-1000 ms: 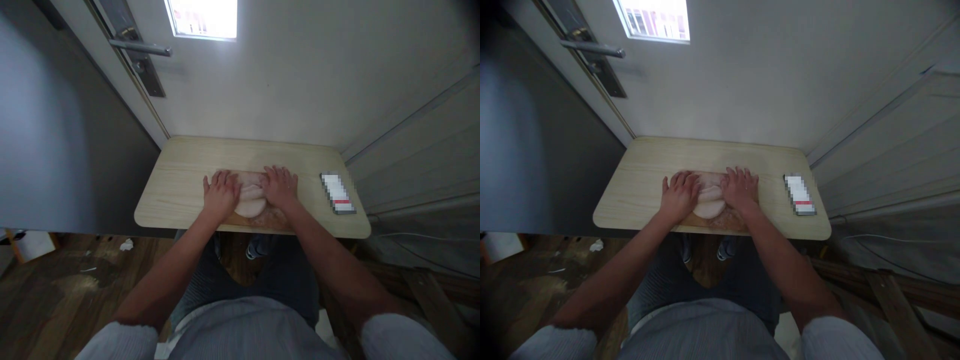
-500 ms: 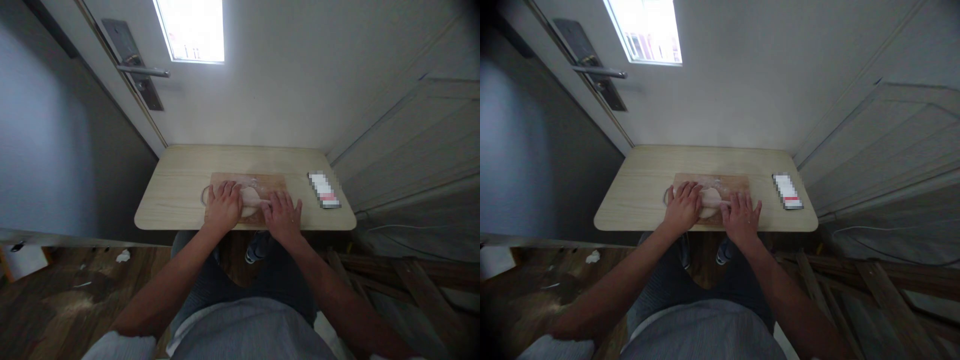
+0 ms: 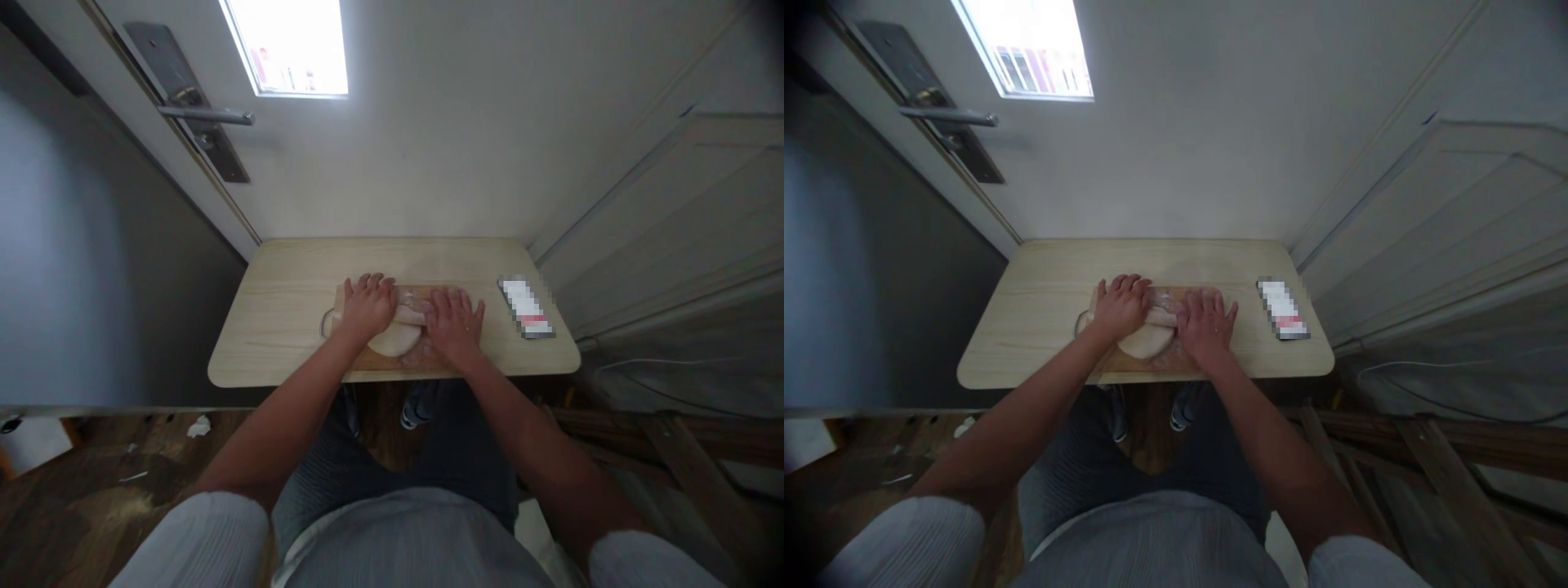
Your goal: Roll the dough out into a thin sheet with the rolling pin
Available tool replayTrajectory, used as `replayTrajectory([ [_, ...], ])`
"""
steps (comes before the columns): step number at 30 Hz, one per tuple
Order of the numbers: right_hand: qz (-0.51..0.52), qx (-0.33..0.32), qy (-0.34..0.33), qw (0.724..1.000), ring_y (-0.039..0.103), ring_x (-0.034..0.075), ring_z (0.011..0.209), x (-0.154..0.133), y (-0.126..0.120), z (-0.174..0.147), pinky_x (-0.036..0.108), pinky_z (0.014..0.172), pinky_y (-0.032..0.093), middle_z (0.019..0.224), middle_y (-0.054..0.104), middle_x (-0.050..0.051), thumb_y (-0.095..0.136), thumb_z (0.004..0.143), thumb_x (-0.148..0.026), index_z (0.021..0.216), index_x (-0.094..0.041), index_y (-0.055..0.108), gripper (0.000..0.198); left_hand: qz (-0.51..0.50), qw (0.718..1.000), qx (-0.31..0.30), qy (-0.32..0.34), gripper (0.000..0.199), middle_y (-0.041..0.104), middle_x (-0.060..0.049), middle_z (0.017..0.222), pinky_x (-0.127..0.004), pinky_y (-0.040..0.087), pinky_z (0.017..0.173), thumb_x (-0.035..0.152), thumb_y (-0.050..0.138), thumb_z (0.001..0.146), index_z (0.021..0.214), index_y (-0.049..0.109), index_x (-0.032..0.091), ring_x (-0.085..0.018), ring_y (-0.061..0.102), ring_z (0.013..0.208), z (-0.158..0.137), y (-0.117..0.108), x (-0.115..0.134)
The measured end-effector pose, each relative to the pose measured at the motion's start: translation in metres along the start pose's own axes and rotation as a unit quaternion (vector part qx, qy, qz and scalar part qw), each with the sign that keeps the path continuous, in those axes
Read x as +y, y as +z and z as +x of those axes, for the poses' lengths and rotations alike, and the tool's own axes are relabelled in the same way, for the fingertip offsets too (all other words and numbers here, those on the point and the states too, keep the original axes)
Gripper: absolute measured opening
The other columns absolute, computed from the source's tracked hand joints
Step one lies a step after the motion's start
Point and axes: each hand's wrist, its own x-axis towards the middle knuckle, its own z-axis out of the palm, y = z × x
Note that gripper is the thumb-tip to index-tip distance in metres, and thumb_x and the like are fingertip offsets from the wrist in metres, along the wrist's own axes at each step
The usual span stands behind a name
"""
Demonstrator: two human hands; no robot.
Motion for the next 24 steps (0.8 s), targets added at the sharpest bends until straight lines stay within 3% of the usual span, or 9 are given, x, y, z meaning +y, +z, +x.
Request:
replayTrajectory([
  [12, 0.013, -0.009, 0.015, 1.000, 0.035, 0.037, 0.143, 0.007, 0.011, 0.033, 0.069, 0.113, 0.019, 0.154, 0.049, 0.012, 0.035, 0.103, -0.043, 0.146, -0.025, 0.053, 0.050, -0.023, 0.999, -0.028, -0.003, 0.046, 0.054, -0.012, 0.149, -0.069, 0.024, 0.115, 0.035, 0.035, 0.101, 0.142, 0.054, 0.025, -0.033, 0.041, 0.140, 0.030, 0.005, -0.005],
  [20, 0.000, -0.020, -0.013, 1.000, 0.036, 0.035, 0.142, 0.005, -0.004, -0.002, 0.065, 0.114, 0.021, 0.151, 0.052, 0.013, 0.030, 0.105, -0.046, 0.139, -0.022, 0.058, 0.050, 0.001, 1.000, 0.020, 0.002, 0.047, 0.053, -0.011, 0.151, -0.065, 0.022, 0.118, 0.040, 0.028, 0.105, 0.140, 0.055, 0.025, -0.033, 0.041, 0.142, -0.012, -0.004, 0.006],
  [24, 0.013, -0.007, -0.026, 1.000, 0.038, 0.034, 0.140, 0.003, -0.008, -0.025, 0.064, 0.114, 0.021, 0.148, 0.055, 0.015, 0.030, 0.106, -0.047, 0.136, -0.020, 0.060, 0.050, 0.007, 1.000, 0.014, 0.012, 0.049, 0.051, -0.010, 0.154, -0.063, 0.022, 0.119, 0.042, 0.027, 0.105, 0.145, 0.052, 0.026, -0.033, 0.040, 0.144, -0.037, -0.014, 0.012],
])
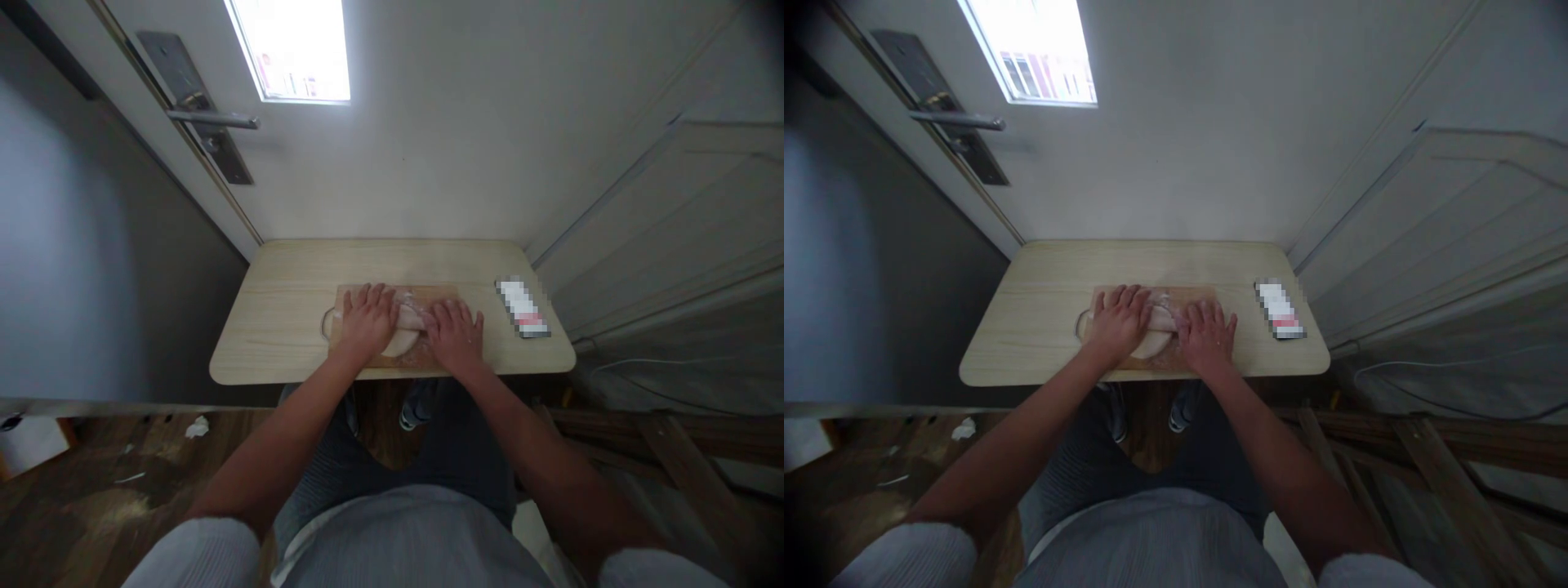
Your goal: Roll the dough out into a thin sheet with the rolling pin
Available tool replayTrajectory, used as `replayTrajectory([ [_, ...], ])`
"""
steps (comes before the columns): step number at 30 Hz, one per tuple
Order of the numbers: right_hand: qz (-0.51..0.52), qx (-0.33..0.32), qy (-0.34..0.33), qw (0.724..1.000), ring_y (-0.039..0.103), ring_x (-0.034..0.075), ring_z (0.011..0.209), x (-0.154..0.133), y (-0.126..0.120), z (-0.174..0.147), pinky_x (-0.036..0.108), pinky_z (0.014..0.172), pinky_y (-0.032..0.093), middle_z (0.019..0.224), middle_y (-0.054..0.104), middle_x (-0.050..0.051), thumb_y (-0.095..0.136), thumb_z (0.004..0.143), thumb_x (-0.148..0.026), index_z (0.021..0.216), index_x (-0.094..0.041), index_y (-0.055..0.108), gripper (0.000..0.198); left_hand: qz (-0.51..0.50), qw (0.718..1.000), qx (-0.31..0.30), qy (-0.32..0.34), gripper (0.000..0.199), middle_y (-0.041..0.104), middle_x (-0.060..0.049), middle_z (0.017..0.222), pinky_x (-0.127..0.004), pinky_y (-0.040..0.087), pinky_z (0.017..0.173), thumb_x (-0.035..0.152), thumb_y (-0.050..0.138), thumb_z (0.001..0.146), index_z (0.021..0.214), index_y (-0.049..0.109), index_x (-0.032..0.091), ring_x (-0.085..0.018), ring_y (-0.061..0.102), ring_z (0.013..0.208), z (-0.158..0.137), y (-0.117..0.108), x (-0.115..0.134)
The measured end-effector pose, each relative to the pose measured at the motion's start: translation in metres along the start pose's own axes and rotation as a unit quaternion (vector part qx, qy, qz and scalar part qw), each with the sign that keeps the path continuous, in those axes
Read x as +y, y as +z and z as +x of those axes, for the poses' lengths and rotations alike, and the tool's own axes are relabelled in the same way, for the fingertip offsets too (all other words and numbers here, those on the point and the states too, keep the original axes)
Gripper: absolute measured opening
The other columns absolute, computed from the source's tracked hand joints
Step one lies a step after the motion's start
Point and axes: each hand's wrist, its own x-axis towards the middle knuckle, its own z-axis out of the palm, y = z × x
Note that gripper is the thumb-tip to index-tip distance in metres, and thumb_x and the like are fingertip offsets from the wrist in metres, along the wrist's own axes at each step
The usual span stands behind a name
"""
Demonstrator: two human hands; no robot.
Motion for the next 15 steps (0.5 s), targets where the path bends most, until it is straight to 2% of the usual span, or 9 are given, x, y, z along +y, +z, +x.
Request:
replayTrajectory([
  [4, 0.003, 0.021, -0.005, 1.000, 0.038, 0.034, 0.141, -0.003, -0.004, -0.020, 0.063, 0.115, 0.020, 0.149, 0.053, 0.016, 0.031, 0.105, -0.046, 0.143, -0.018, 0.054, 0.052, 0.000, 1.000, -0.013, -0.001, 0.051, 0.048, -0.009, 0.157, -0.060, 0.024, 0.120, 0.044, 0.026, 0.106, 0.149, 0.047, 0.026, -0.031, 0.039, 0.147, -0.022, -0.008, 0.004],
  [8, 0.005, 0.023, -0.012, 1.000, 0.037, 0.034, 0.143, -0.003, -0.008, -0.032, 0.063, 0.116, 0.021, 0.151, 0.052, 0.015, 0.035, 0.104, -0.048, 0.145, -0.019, 0.053, 0.054, -0.016, 1.000, -0.001, -0.012, 0.054, 0.047, -0.009, 0.157, -0.059, 0.020, 0.122, 0.046, 0.028, 0.105, 0.153, 0.042, 0.025, -0.029, 0.037, 0.148, -0.047, -0.007, 0.009],
  [12, 0.006, 0.022, -0.027, 0.999, 0.035, 0.034, 0.144, -0.003, -0.012, -0.031, 0.063, 0.117, 0.019, 0.152, 0.051, 0.014, 0.036, 0.104, -0.049, 0.144, -0.020, 0.054, 0.053, -0.025, 0.999, 0.010, -0.018, 0.055, 0.047, -0.009, 0.158, -0.058, 0.014, 0.125, 0.046, 0.033, 0.105, 0.156, 0.038, 0.026, -0.028, 0.035, 0.150, -0.068, -0.004, 0.012],
  [15, 0.009, 0.019, -0.031, 0.999, 0.034, 0.033, 0.145, -0.005, -0.012, -0.022, 0.063, 0.117, 0.018, 0.153, 0.050, 0.013, 0.034, 0.104, -0.048, 0.143, -0.020, 0.055, 0.052, -0.026, 0.999, 0.016, -0.019, 0.056, 0.045, -0.010, 0.158, -0.058, 0.014, 0.125, 0.046, 0.033, 0.105, 0.156, 0.037, 0.024, -0.028, 0.035, 0.150, -0.075, -0.002, 0.012],
])
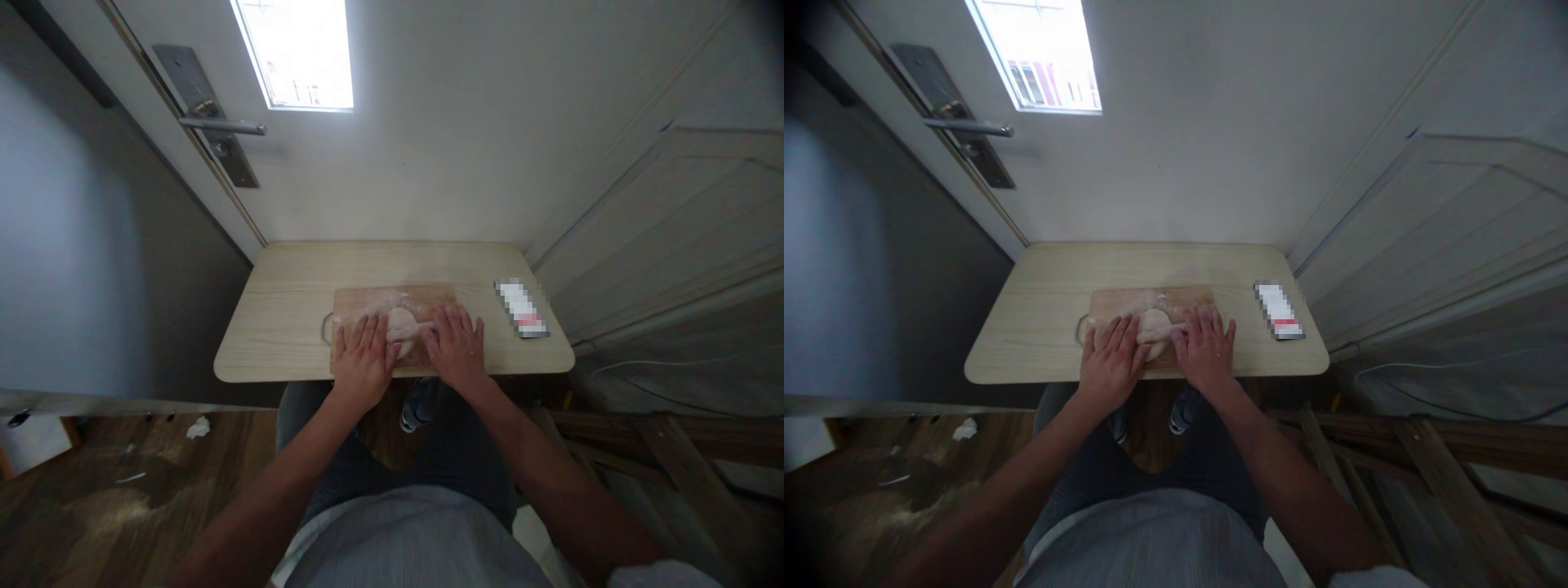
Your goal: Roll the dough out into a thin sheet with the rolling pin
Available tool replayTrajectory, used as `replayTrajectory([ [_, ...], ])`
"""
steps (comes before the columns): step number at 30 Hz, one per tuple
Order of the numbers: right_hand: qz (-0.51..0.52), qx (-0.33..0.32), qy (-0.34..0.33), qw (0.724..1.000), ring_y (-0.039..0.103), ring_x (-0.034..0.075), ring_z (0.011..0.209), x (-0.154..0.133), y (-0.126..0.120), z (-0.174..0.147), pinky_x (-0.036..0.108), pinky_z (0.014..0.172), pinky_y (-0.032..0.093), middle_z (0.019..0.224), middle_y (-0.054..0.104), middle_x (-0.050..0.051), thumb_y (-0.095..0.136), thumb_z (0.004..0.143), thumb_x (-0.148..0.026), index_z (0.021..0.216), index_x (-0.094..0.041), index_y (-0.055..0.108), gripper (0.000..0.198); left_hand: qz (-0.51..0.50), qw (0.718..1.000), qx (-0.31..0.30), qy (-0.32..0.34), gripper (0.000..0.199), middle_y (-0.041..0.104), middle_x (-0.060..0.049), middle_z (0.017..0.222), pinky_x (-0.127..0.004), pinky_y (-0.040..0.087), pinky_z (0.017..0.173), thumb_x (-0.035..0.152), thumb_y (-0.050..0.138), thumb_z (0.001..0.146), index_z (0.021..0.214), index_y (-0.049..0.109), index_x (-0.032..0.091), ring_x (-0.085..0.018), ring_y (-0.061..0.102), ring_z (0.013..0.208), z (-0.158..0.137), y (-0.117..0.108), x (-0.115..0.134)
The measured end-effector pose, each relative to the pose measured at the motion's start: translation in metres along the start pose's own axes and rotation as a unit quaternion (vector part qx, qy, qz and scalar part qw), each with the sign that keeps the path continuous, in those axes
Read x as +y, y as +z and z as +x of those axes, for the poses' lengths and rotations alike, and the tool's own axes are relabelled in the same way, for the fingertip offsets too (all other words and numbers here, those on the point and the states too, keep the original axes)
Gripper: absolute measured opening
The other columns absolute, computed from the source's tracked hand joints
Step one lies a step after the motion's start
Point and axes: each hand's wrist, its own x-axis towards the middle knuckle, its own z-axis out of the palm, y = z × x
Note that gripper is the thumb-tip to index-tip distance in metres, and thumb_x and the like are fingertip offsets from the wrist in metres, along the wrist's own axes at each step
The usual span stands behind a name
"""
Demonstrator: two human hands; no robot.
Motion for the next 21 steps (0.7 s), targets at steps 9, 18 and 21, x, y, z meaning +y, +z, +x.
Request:
replayTrajectory([
  [9, 0.031, -0.032, -0.007, 0.999, 0.040, 0.033, 0.140, -0.002, 0.001, 0.029, 0.062, 0.114, 0.022, 0.145, 0.058, 0.011, 0.041, 0.102, -0.051, 0.132, -0.024, 0.063, 0.046, 0.002, 1.000, -0.012, -0.001, 0.050, 0.053, -0.010, 0.153, -0.061, 0.022, 0.121, 0.048, 0.038, 0.103, 0.146, 0.051, 0.027, -0.030, 0.042, 0.144, 0.021, -0.004, -0.009],
  [18, 0.077, -0.068, -0.056, 0.993, 0.057, 0.027, 0.109, 0.025, -0.008, 0.029, 0.041, 0.103, 0.036, 0.112, 0.072, 0.009, 0.057, 0.097, -0.046, 0.109, -0.022, 0.072, 0.031, 0.000, 0.999, 0.037, -0.026, 0.046, 0.059, -0.013, 0.144, -0.054, 0.028, 0.119, 0.049, 0.047, 0.099, 0.137, 0.055, 0.023, -0.030, 0.050, 0.136, 0.042, -0.015, -0.034],
  [21, 0.058, -0.070, -0.014, 0.996, 0.057, 0.026, 0.104, 0.030, -0.006, 0.027, 0.038, 0.094, 0.039, 0.106, 0.072, 0.010, 0.052, 0.099, -0.045, 0.106, -0.020, 0.072, 0.032, 0.001, 0.997, 0.042, -0.063, 0.053, 0.062, -0.015, 0.139, -0.048, 0.042, 0.109, 0.049, 0.052, 0.096, 0.140, 0.052, 0.020, -0.031, 0.055, 0.130, 0.046, -0.020, -0.034],
])
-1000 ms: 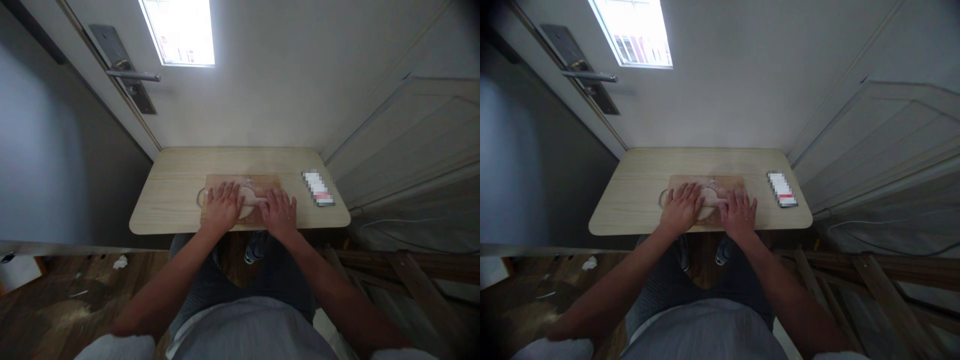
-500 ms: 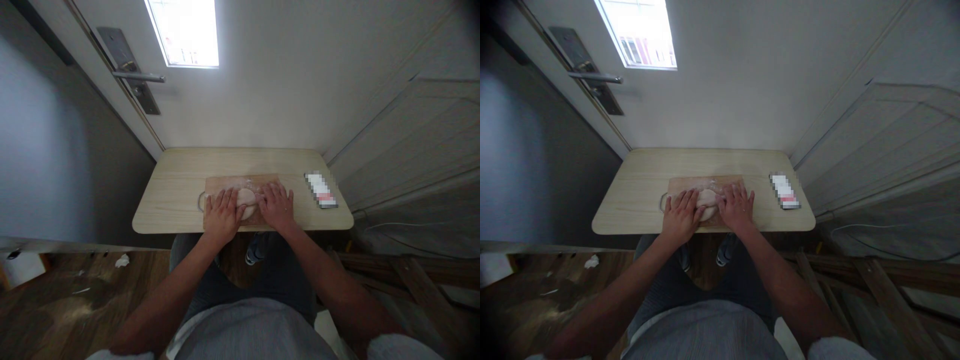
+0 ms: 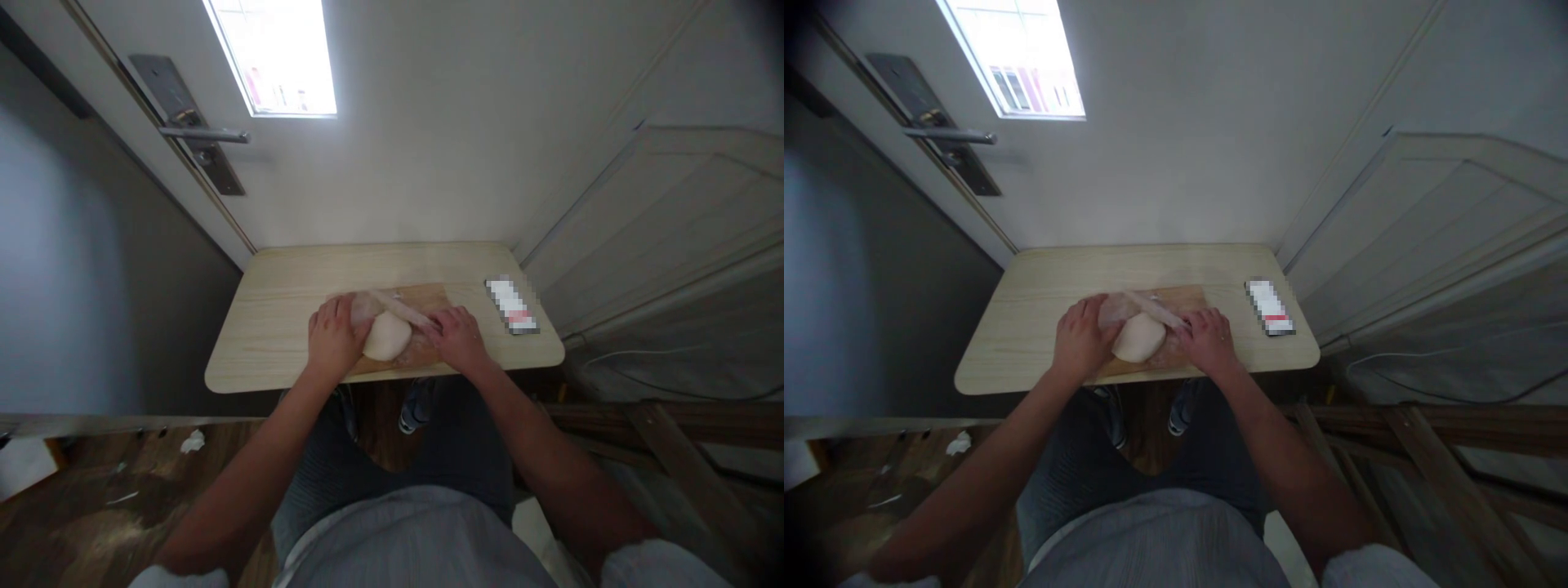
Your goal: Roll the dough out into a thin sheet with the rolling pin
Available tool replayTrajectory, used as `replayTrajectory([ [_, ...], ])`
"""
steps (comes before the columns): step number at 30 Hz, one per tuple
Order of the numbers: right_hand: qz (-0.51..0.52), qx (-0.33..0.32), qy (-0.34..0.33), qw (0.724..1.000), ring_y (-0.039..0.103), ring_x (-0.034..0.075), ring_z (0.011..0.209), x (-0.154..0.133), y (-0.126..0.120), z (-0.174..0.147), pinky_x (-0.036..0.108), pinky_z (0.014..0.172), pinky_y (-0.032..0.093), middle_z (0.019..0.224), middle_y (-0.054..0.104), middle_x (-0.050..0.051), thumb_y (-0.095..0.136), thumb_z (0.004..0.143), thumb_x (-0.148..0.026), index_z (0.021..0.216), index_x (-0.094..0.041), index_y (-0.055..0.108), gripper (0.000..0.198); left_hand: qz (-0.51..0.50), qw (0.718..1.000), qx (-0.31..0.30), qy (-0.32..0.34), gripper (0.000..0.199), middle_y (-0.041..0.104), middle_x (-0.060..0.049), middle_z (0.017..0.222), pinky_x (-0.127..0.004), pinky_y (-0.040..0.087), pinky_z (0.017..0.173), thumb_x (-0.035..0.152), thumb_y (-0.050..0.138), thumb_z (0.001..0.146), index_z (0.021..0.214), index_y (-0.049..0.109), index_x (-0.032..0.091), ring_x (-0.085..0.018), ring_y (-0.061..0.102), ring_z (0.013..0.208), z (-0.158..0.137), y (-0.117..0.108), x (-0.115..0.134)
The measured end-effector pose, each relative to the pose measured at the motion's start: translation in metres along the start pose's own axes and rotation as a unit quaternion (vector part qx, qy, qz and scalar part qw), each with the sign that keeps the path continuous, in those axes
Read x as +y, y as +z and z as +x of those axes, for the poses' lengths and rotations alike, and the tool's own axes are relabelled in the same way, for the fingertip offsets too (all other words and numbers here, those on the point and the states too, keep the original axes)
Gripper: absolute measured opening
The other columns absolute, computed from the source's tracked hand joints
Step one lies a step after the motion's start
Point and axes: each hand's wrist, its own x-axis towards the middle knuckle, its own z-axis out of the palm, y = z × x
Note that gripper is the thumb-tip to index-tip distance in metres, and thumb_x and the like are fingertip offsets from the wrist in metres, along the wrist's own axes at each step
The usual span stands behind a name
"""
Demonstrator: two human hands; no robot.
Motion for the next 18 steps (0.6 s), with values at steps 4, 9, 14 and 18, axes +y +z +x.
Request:
replayTrajectory([
  [4, -0.015, -0.006, 0.028, 0.999, 0.056, 0.027, 0.107, -0.002, 0.002, -0.005, 0.037, 0.088, 0.039, 0.109, 0.070, 0.009, 0.055, 0.098, -0.043, 0.107, -0.022, 0.069, 0.027, 0.005, 0.994, -0.102, -0.031, 0.056, 0.069, -0.017, 0.127, -0.049, 0.049, 0.099, 0.057, 0.057, 0.090, 0.131, 0.057, 0.019, -0.034, 0.062, 0.121, 0.006, -0.004, 0.011],
  [9, -0.028, 0.022, 0.049, 0.998, 0.052, 0.028, 0.110, -0.010, 0.013, -0.012, 0.037, 0.087, 0.038, 0.113, 0.067, 0.011, 0.058, 0.096, -0.039, 0.107, -0.020, 0.066, 0.024, 0.004, 0.973, -0.223, -0.068, 0.061, 0.073, -0.019, 0.120, -0.047, 0.051, 0.092, 0.067, 0.063, 0.081, 0.118, 0.064, 0.019, -0.037, 0.067, 0.113, 0.027, 0.002, 0.015],
  [14, -0.025, 0.067, 0.064, 0.995, 0.050, 0.028, 0.107, -0.015, 0.024, -0.016, 0.037, 0.085, 0.035, 0.111, 0.066, 0.012, 0.055, 0.097, -0.037, 0.108, -0.018, 0.064, 0.024, -0.075, 0.947, -0.307, -0.055, 0.050, 0.077, -0.014, 0.103, -0.036, 0.052, 0.073, 0.061, 0.067, 0.078, 0.103, 0.073, 0.018, -0.031, 0.072, 0.092, 0.050, 0.013, 0.008],
  [18, -0.018, 0.074, 0.064, 0.995, 0.051, 0.028, 0.104, -0.015, 0.026, -0.015, 0.037, 0.083, 0.034, 0.109, 0.066, 0.012, 0.057, 0.096, -0.040, 0.106, -0.018, 0.064, 0.025, -0.198, 0.929, -0.312, -0.024, 0.031, 0.076, -0.007, 0.086, -0.029, 0.048, 0.066, 0.043, 0.067, 0.082, 0.097, 0.075, 0.017, -0.023, 0.070, 0.081, 0.050, 0.016, 0.013],
])
